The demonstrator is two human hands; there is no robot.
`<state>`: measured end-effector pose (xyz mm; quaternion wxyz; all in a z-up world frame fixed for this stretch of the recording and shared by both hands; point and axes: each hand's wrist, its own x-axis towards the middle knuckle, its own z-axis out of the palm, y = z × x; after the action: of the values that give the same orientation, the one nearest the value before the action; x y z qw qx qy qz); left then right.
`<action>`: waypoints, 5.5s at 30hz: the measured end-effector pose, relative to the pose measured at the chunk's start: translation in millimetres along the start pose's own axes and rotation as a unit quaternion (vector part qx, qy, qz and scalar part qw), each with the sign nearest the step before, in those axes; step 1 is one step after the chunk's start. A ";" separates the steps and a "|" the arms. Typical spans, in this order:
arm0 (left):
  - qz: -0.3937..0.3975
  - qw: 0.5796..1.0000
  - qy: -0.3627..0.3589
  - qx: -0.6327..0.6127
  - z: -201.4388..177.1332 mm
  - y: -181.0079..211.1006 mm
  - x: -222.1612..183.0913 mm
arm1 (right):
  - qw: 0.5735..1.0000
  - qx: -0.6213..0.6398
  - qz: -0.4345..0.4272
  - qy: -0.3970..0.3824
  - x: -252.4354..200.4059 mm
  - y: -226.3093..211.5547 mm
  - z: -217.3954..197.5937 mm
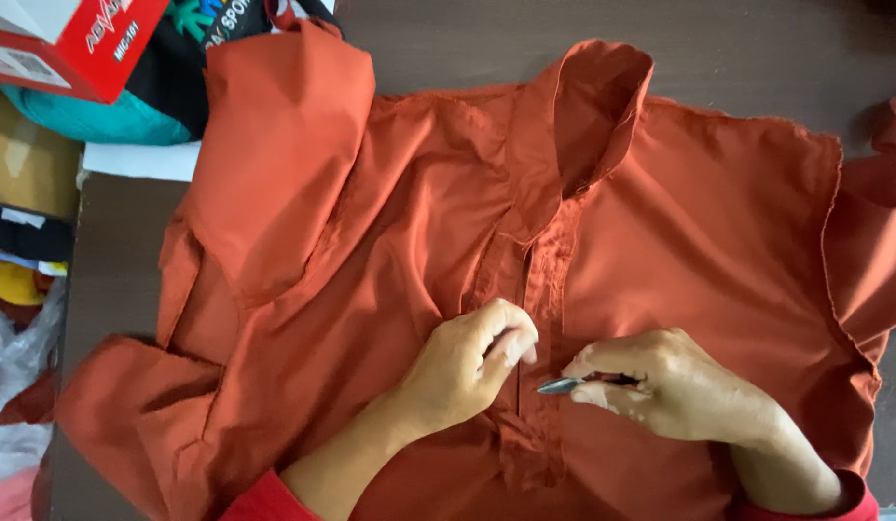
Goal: Trimming excess loose threads from a brown garment using thread nippers.
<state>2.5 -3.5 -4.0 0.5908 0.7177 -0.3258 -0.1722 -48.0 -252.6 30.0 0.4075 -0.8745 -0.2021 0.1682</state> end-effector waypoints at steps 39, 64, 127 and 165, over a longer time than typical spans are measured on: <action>0.027 0.978 0.168 0.121 -16.6 -45.3 84.6 | 0.963 -0.033 0.194 0.182 46.3 25.4 -32.4; -0.049 0.953 0.212 -0.210 -21.8 -39.5 83.4 | 0.957 0.153 0.121 0.215 50.3 23.9 -25.6; 0.061 0.921 -0.001 0.384 -0.1 -66.5 75.8 | 0.929 0.172 0.207 0.253 41.6 8.2 -41.8; -0.051 0.925 0.246 0.284 -3.9 -72.4 104.2 | 0.895 0.252 0.154 0.333 105.6 35.0 -30.0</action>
<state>100.0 -64.1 -58.2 0.4144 0.8908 -0.1688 0.0794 64.3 -240.7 7.3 0.6266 -0.7676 0.1315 -0.0276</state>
